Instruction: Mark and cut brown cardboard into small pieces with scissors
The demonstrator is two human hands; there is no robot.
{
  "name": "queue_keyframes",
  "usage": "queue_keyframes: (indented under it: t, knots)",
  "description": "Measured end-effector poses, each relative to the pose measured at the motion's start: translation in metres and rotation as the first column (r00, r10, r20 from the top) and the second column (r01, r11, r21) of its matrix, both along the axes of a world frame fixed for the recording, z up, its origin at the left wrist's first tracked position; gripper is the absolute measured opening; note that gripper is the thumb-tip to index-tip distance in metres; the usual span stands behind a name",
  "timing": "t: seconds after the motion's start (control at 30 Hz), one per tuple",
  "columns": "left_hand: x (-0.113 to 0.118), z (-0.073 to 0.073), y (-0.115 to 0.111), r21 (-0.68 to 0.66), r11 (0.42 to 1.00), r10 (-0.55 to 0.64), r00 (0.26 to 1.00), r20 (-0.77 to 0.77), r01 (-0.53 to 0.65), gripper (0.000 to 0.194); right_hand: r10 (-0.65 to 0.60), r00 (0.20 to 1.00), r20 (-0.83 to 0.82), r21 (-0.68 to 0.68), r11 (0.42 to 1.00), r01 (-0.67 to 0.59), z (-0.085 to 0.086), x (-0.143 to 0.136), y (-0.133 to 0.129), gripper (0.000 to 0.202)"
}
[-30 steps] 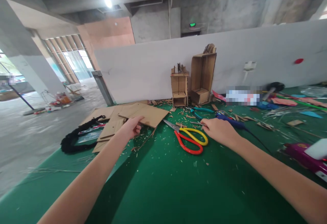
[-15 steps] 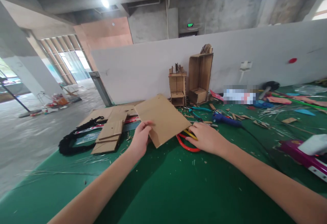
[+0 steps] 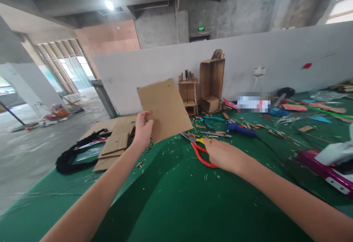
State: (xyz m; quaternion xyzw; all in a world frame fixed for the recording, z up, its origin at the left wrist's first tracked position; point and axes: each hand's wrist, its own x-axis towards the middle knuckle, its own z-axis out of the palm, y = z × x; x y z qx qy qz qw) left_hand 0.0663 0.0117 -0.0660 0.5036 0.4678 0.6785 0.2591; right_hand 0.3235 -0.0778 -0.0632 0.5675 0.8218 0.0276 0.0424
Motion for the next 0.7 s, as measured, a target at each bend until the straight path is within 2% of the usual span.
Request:
queue_keyframes:
  t: [0.03,0.1,0.17,0.2,0.23,0.27,0.33,0.4,0.43,0.47,0.5,0.53,0.6,0.63,0.67,0.7]
  knots:
    - [-0.005,0.010,-0.005,0.041,0.999,0.002,1.000,0.002,-0.002,0.048,-0.010,1.000,-0.001,-0.019,1.000,0.010,0.000,0.004,0.002,0.043]
    - [-0.017,0.031,-0.020,0.120,0.991,-0.067,0.998,0.020,0.064,0.060,-0.033,0.999,0.001,-0.043,0.999,0.033,0.001,0.013,0.006,0.037]
    - [-0.033,0.053,-0.036,0.039,0.978,-0.203,0.978,-0.053,0.205,0.059,-0.065,0.998,0.010,-0.060,0.996,0.065,0.003,0.022,0.008,0.029]
    - [-0.041,0.063,-0.045,-0.071,0.949,-0.313,0.941,-0.131,0.306,0.052,-0.078,0.997,0.013,-0.061,0.995,0.079,0.004,0.026,0.009,0.025]
    - [-0.048,0.072,-0.052,-0.235,0.888,-0.442,0.873,-0.207,0.394,0.043,-0.099,0.995,0.012,-0.058,0.993,0.099,0.004,0.031,0.009,0.022]
    - [-0.054,0.080,-0.059,-0.430,0.785,-0.580,0.774,-0.255,0.447,0.036,-0.128,0.992,0.009,-0.054,0.990,0.128,0.005,0.036,0.009,0.021]
    - [-0.060,0.089,-0.070,-0.734,0.525,-0.807,0.526,-0.269,0.431,0.028,-0.179,0.984,-0.021,-0.056,0.983,0.178,0.004,0.047,0.011,0.024]
    - [-0.057,0.089,-0.074,-0.883,0.293,-0.934,0.309,-0.181,0.366,0.028,-0.195,0.976,-0.098,-0.073,0.979,0.189,0.003,0.058,0.015,0.025]
    - [-0.053,0.086,-0.073,-0.917,0.211,-0.964,0.228,-0.138,0.338,0.030,-0.189,0.971,-0.147,-0.079,0.981,0.179,0.003,0.064,0.018,0.023]
    - [-0.049,0.083,-0.070,-0.935,0.173,-0.978,0.166,-0.126,0.310,0.031,-0.188,0.962,-0.198,-0.081,0.981,0.175,0.003,0.069,0.022,0.021]
    - [-0.044,0.079,-0.065,-0.940,0.190,-0.979,0.121,-0.162,0.282,0.032,-0.187,0.955,-0.228,-0.076,0.982,0.175,0.003,0.074,0.025,0.019]
    - [-0.040,0.077,-0.057,-0.929,0.272,-0.962,0.092,-0.257,0.251,0.031,-0.196,0.947,-0.253,-0.067,0.981,0.185,0.004,0.078,0.029,0.019]
    - [-0.034,0.078,-0.039,-0.787,0.587,-0.809,0.104,-0.579,0.188,0.031,-0.221,0.923,-0.316,-0.036,0.975,0.221,0.008,0.085,0.034,0.019]
    - [-0.032,0.083,-0.030,-0.657,0.742,-0.671,0.157,-0.725,0.135,0.033,-0.236,0.899,-0.368,-0.018,0.969,0.247,0.011,0.089,0.036,0.018]
    - [-0.031,0.090,-0.022,-0.510,0.857,-0.511,0.221,-0.830,0.066,0.035,-0.250,0.870,-0.425,0.000,0.961,0.277,0.015,0.092,0.037,0.017]
    - [-0.030,0.099,-0.016,-0.354,0.935,-0.338,0.264,-0.903,-0.012,0.037,-0.262,0.838,-0.480,0.021,0.951,0.309,0.018,0.095,0.038,0.016]
